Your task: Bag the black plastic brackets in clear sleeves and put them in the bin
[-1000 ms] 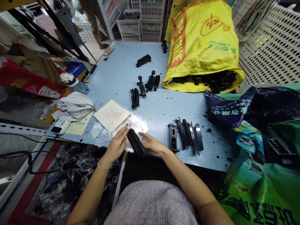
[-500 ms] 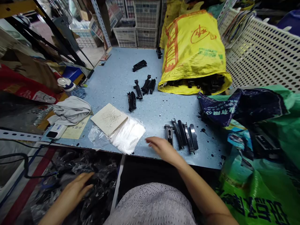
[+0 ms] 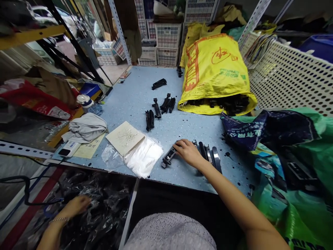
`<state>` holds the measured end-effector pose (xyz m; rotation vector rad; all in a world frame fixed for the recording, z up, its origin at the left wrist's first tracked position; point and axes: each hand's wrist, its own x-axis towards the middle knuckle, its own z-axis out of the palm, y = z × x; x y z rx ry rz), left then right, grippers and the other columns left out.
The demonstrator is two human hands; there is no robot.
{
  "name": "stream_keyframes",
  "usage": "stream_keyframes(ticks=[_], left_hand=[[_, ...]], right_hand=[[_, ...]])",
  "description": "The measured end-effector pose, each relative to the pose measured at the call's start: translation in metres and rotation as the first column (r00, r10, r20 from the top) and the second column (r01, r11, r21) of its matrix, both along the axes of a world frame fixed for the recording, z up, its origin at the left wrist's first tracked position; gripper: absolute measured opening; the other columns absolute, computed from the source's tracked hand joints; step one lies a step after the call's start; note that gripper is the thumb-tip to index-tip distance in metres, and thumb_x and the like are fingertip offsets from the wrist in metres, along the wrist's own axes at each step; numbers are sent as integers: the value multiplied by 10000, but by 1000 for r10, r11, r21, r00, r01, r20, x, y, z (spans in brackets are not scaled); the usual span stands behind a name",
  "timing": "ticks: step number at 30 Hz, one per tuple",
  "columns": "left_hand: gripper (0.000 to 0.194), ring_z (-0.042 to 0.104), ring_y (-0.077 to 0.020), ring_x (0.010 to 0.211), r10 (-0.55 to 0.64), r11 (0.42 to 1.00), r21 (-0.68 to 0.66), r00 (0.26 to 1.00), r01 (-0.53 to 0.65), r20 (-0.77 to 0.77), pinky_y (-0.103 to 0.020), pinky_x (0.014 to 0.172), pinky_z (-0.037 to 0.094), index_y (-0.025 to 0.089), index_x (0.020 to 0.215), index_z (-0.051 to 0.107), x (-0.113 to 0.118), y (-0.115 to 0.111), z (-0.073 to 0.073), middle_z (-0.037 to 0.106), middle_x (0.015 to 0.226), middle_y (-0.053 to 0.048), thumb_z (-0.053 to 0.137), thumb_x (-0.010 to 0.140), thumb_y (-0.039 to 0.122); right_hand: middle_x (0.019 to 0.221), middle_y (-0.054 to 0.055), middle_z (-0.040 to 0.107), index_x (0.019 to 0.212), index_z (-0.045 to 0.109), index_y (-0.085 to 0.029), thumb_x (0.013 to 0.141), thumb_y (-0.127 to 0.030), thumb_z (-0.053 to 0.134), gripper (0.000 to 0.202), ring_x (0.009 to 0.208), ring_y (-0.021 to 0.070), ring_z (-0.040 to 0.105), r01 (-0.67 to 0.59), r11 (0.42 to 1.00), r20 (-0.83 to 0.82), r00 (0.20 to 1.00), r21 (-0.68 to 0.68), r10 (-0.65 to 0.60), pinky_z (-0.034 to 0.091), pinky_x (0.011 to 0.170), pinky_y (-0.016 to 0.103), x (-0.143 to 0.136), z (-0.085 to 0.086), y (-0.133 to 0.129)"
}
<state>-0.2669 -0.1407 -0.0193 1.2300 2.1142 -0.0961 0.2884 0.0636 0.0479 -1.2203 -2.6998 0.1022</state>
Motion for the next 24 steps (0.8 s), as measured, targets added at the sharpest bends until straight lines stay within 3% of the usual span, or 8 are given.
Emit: stream_keyframes(ticks=[4, 6, 9, 13, 16, 18, 20, 24], left_hand=[[430, 670, -208, 708, -235, 965, 222, 836, 139, 496, -312, 666, 531, 195, 896, 695, 118, 60, 52, 711, 809, -46, 497, 857, 574], [369, 672, -210, 887, -382, 863, 487, 800, 130, 463, -340, 828, 530, 204, 1080, 697, 179, 88, 67, 707, 1024, -83, 482, 920, 457], [278, 612, -249, 1032, -447, 651, 744, 868, 150, 216, -412, 939, 482, 165, 1096, 689, 248, 119, 56, 656, 1123, -143, 574, 889, 311], [91, 590, -207, 853, -384, 637, 759, 909, 135, 161, -351, 798, 490, 163, 763, 676, 270, 141, 25, 622, 870, -87, 617, 832, 176], [171, 550, -150, 712, -274, 743, 659, 842, -122, 464, -288, 715, 466, 163, 648, 630, 250, 151, 20, 566, 729, -19, 695, 779, 252], [210, 548, -139, 674, -193, 804, 534, 735, -261, 650, -272, 678, 459, 156, 678, 658, 237, 155, 24, 583, 694, -9, 704, 769, 339], [247, 575, -143, 679, -159, 826, 476, 687, -300, 709, -271, 668, 467, 144, 772, 690, 234, 157, 29, 633, 718, -23, 693, 774, 391], [223, 604, -141, 707, -153, 771, 508, 663, -384, 733, -268, 684, 497, 152, 843, 645, 245, 151, 38, 658, 780, -28, 708, 756, 347]], right_hand=[[1187, 141, 610, 1261, 628, -186, 997, -301, 442, 343, 1151, 261, 514, -1, 995, -14, 1000, -101, -1, 433, 983, 438, -31, -2, 31], [1145, 139, 624, 1231, 642, -173, 1008, -303, 399, 354, 1105, 245, 546, -7, 978, -15, 1000, -210, 4, 437, 975, 422, -37, -5, 41], [1301, 167, 555, 1356, 537, -164, 948, -309, 512, 434, 1209, 256, 516, -46, 950, -35, 999, -309, 37, 422, 1013, 423, -28, -9, 41], [1302, 168, 543, 1375, 496, -170, 836, -188, 623, 554, 1213, 274, 522, 22, 955, 39, 999, -296, -11, 443, 986, 432, 2, -6, 18], [1128, 144, 620, 1245, 596, -155, 858, -256, 624, 401, 1052, 272, 596, 177, 908, -76, 972, -381, -221, 468, 923, 441, 15, 2, 1], [1109, 129, 643, 1226, 611, -160, 848, -357, 650, 428, 1028, 266, 609, 153, 803, -320, 862, -576, -393, 474, 913, 435, 8, 7, -9], [1071, 115, 676, 1221, 619, -157, 831, -411, 664, 468, 1000, 247, 633, -96, 608, -509, 657, -788, -556, 486, 894, 405, -13, 10, -19], [920, 88, 724, 1086, 694, -135, 772, -384, 743, 403, 842, 184, 671, -603, 176, -486, 400, -778, -777, 495, 806, 316, -78, 3, -33]])
